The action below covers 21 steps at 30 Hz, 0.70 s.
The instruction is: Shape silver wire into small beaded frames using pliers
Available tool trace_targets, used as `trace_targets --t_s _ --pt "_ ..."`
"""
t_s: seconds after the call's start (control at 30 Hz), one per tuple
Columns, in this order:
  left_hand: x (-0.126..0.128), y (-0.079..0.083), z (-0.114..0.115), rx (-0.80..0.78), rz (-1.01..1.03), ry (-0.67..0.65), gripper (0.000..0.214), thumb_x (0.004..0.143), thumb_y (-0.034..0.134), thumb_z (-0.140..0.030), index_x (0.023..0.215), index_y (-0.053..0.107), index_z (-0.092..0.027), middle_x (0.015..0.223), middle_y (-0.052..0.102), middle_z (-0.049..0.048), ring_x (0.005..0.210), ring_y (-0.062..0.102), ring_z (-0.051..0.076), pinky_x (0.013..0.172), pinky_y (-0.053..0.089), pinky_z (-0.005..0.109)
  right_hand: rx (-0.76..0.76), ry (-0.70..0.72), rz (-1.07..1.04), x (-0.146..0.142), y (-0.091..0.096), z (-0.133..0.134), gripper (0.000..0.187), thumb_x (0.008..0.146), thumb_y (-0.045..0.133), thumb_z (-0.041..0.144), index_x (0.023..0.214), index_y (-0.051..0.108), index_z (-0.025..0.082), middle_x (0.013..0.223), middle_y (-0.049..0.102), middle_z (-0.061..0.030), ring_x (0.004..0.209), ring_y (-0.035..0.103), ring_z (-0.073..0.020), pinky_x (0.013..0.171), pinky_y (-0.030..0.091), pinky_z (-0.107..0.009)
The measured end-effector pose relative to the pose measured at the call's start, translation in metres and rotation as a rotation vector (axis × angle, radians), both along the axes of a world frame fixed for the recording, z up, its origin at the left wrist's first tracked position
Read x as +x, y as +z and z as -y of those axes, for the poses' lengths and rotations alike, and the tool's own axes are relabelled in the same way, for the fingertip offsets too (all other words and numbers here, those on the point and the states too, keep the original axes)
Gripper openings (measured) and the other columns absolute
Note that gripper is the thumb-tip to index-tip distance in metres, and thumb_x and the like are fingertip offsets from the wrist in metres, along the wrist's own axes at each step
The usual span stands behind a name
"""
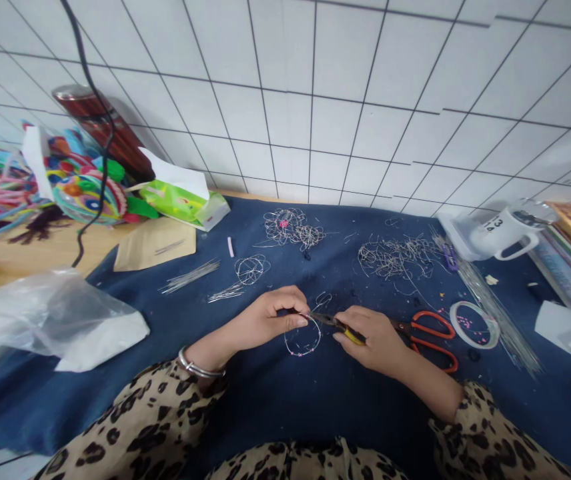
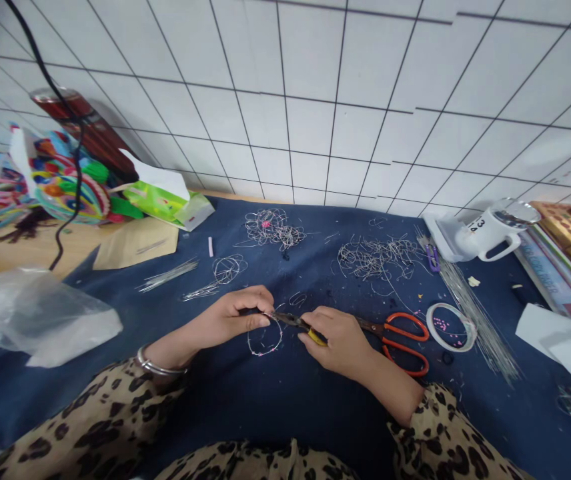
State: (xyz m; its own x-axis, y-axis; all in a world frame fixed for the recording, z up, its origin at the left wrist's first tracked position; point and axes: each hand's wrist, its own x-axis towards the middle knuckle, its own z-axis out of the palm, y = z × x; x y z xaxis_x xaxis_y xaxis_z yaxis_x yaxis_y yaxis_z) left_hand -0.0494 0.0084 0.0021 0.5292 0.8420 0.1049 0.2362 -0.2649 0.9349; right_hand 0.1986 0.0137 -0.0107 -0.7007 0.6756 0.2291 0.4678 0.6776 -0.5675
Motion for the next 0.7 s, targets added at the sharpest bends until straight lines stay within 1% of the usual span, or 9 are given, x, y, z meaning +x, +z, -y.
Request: trace_targets --t_s 0.1,0.23,0.3,0.4,0.53,0.6,0.7 --pt "-0.001 -0.001 0.000 -0.007 0.000 0.042 0.015 0.082 0.059 -0.026 0.091 0.063 -0.015 0.089 0.056 0.0048 0.078 0.054 0.013 0.073 0.045 0.028 0.049 -0.021 0.010 0.001 -0.003 0.001 0.019 0.082 0.053 0.024 0.100 0.058 0.019 0.088 0.063 -0.0063 0.079 0.058 -0.0162 0.074 0.048 -0.029" --pt "-0.001 -0.005 -0.001 -0.005 0.046 0.137 0.018 0.081 0.060 -0.023 0.097 0.060 -0.016 0.095 0.053 0.0053 0.077 0.053 0.013 0.072 0.047 0.028 0.143 -0.091 0.041 0.001 -0.008 0.002 0.023 0.083 0.052 0.024 0.105 0.057 0.019 0.092 0.063 -0.0079 0.086 0.059 -0.0190 0.078 0.048 -0.032" --pt "-0.002 -0.007 0.000 -0.003 0.067 0.163 0.020 0.080 0.059 -0.021 0.099 0.059 -0.016 0.098 0.051 0.0058 0.076 0.053 0.012 0.072 0.047 0.028 0.133 -0.108 0.033 -0.001 -0.010 0.002 0.023 0.083 0.052 0.023 0.105 0.057 0.018 0.091 0.062 -0.0077 0.085 0.059 -0.0188 0.078 0.048 -0.032" --pt "-0.002 -0.006 0.000 0.003 0.074 0.155 0.020 0.081 0.059 -0.022 0.100 0.060 -0.017 0.100 0.051 0.0064 0.077 0.053 0.012 0.072 0.047 0.028 0.091 -0.125 -0.010 -0.004 -0.012 0.002 0.022 0.083 0.052 0.023 0.104 0.057 0.019 0.087 0.062 -0.0067 0.080 0.058 -0.0174 0.075 0.049 -0.031" --pt "-0.001 -0.005 0.000 0.012 0.050 0.164 0.015 0.082 0.059 -0.024 0.093 0.064 -0.016 0.094 0.054 0.0053 0.083 0.053 0.014 0.076 0.045 0.028 0.102 -0.127 -0.017 -0.007 -0.016 0.003 0.022 0.082 0.052 0.024 0.103 0.058 0.019 0.084 0.061 -0.0064 0.078 0.058 -0.0178 0.074 0.049 -0.031" --pt "0.000 -0.006 0.000 -0.009 0.072 0.168 0.013 0.082 0.058 -0.024 0.090 0.065 -0.016 0.091 0.056 0.0048 0.081 0.053 0.013 0.075 0.044 0.027 0.101 -0.125 -0.015 -0.008 -0.018 0.004 0.022 0.082 0.053 0.024 0.103 0.058 0.019 0.084 0.060 -0.0066 0.078 0.058 -0.0179 0.073 0.049 -0.031" --pt "0.001 -0.010 0.000 -0.085 0.155 0.153 0.015 0.082 0.058 -0.025 0.091 0.064 -0.015 0.091 0.057 0.0046 0.074 0.053 0.011 0.068 0.044 0.025 0.089 -0.126 -0.024 -0.009 -0.020 0.004 0.019 0.082 0.052 0.024 0.100 0.058 0.019 0.082 0.060 -0.0061 0.077 0.057 -0.0177 0.072 0.049 -0.031"
